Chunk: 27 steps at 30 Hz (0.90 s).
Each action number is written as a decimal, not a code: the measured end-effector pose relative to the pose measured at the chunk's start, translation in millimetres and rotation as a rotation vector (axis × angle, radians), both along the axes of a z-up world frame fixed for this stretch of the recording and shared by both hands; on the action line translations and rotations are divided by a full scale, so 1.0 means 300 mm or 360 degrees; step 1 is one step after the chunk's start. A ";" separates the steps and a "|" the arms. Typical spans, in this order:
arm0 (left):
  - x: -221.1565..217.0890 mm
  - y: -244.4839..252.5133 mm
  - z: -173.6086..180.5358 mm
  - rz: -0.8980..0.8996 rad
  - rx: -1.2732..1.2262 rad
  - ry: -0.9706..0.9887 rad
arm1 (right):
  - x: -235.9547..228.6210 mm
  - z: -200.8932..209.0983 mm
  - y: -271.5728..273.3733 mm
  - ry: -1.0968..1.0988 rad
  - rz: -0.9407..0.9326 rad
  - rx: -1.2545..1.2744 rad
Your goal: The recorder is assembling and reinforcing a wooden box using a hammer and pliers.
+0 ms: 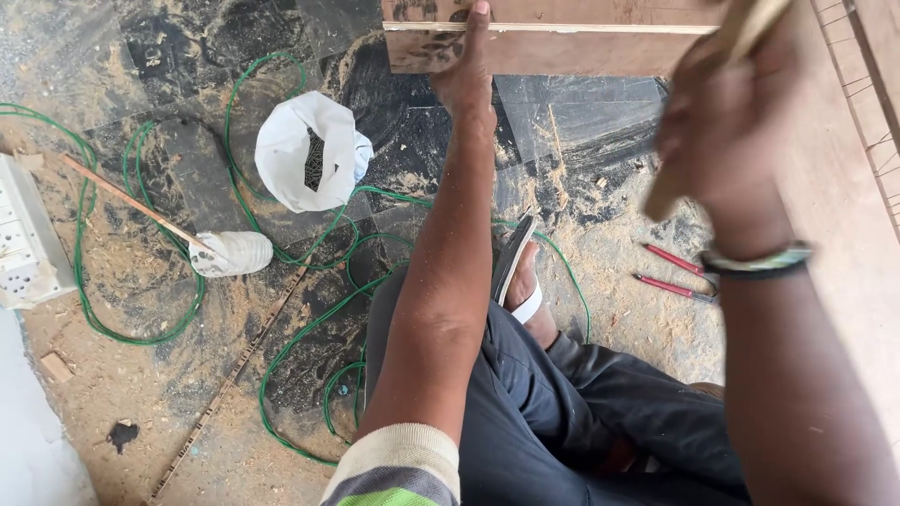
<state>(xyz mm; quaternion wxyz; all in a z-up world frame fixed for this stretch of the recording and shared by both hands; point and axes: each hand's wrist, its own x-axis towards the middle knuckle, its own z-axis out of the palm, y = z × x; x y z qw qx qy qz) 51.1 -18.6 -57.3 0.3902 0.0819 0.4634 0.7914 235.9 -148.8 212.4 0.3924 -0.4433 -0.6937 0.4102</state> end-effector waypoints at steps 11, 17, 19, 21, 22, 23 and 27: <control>-0.014 0.012 -0.016 -0.0077 -0.0157 -0.0020 | -0.066 0.116 -0.027 -0.0448 0.0078 -0.0038; -0.009 0.006 -0.029 -0.0033 -0.0106 0.0045 | -0.077 -0.064 -0.012 -0.0661 -0.0047 -0.0424; -0.015 0.019 -0.032 -0.0035 -0.0130 0.0050 | -0.088 -0.065 0.006 -0.1043 -0.0019 -0.0934; -0.010 0.015 -0.027 -0.0027 -0.0128 -0.0050 | -0.110 0.028 0.000 -0.1164 -0.0222 -0.0908; -0.009 0.012 -0.028 -0.0031 -0.0136 -0.0049 | -0.065 0.018 0.005 -0.1163 -0.0223 -0.0918; -0.008 0.011 -0.029 -0.0032 -0.0109 -0.0040 | -0.021 0.008 0.012 -0.0915 -0.0002 -0.0562; -0.007 0.012 -0.019 -0.0038 -0.0091 0.0014 | -0.058 0.083 -0.019 -0.0105 0.0150 0.0171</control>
